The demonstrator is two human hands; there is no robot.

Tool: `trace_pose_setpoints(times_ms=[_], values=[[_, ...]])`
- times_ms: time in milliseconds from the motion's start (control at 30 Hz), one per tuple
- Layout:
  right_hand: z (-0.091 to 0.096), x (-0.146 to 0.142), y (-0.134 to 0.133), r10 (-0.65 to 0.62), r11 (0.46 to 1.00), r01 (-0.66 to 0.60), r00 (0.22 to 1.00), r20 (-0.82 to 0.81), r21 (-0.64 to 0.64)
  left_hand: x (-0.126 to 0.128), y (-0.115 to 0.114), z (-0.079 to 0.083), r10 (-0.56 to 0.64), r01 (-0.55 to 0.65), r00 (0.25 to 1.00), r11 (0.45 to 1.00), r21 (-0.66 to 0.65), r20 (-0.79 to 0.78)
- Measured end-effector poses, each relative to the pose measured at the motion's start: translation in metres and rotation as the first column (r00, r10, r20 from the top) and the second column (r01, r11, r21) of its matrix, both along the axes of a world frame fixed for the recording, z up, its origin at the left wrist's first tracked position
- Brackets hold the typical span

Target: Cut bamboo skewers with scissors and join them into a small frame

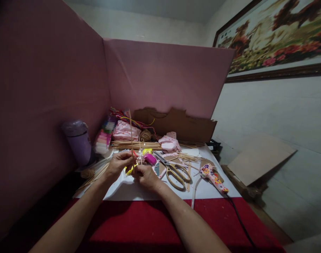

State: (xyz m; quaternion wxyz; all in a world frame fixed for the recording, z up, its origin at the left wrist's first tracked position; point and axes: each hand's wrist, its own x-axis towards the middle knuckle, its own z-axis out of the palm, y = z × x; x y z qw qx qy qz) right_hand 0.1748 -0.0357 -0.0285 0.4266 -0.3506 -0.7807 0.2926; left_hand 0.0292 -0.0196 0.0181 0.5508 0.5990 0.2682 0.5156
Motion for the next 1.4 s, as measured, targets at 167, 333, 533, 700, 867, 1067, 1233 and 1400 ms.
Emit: trace_pose_setpoints(times_ms=[167,333,533,700,867,1067,1233,1400], values=[[-0.001,0.003,0.003,0.003,0.999,-0.006,0.999,0.041,0.052,0.001,-0.001,0.002,0.003,-0.003,1.000,1.000,-0.001,0.002],[-0.001,0.001,0.001,0.043,0.990,-0.052,0.997,-0.067,-0.133,0.001,-0.002,0.004,-0.026,0.026,1.000,0.999,-0.023,-0.002],[0.001,-0.002,-0.001,0.092,0.926,-0.164,0.972,-0.218,-0.340,-0.001,-0.002,0.004,-0.025,0.025,1.000,0.999,-0.021,0.005],[-0.003,-0.004,0.000,0.078,0.926,-0.158,0.969,-0.236,-0.343,0.001,-0.003,0.003,0.006,-0.006,1.000,1.000,0.016,-0.018],[-0.006,-0.005,0.000,0.055,0.957,-0.107,0.979,-0.195,-0.270,0.006,-0.007,0.003,0.120,-0.116,0.992,0.989,0.095,-0.038],[-0.006,-0.004,0.000,-0.033,0.990,0.031,0.999,-0.017,-0.137,0.010,-0.008,0.000,0.226,-0.219,0.974,0.966,0.140,-0.031],[-0.004,-0.005,-0.001,-0.060,0.997,0.061,0.998,0.022,-0.041,0.010,-0.009,-0.001,0.268,-0.233,0.958,0.934,0.269,-0.102],[-0.004,-0.006,-0.003,-0.088,0.995,0.090,0.994,0.062,-0.031,0.011,-0.012,0.001,0.322,-0.268,0.938,0.908,0.322,-0.127]])
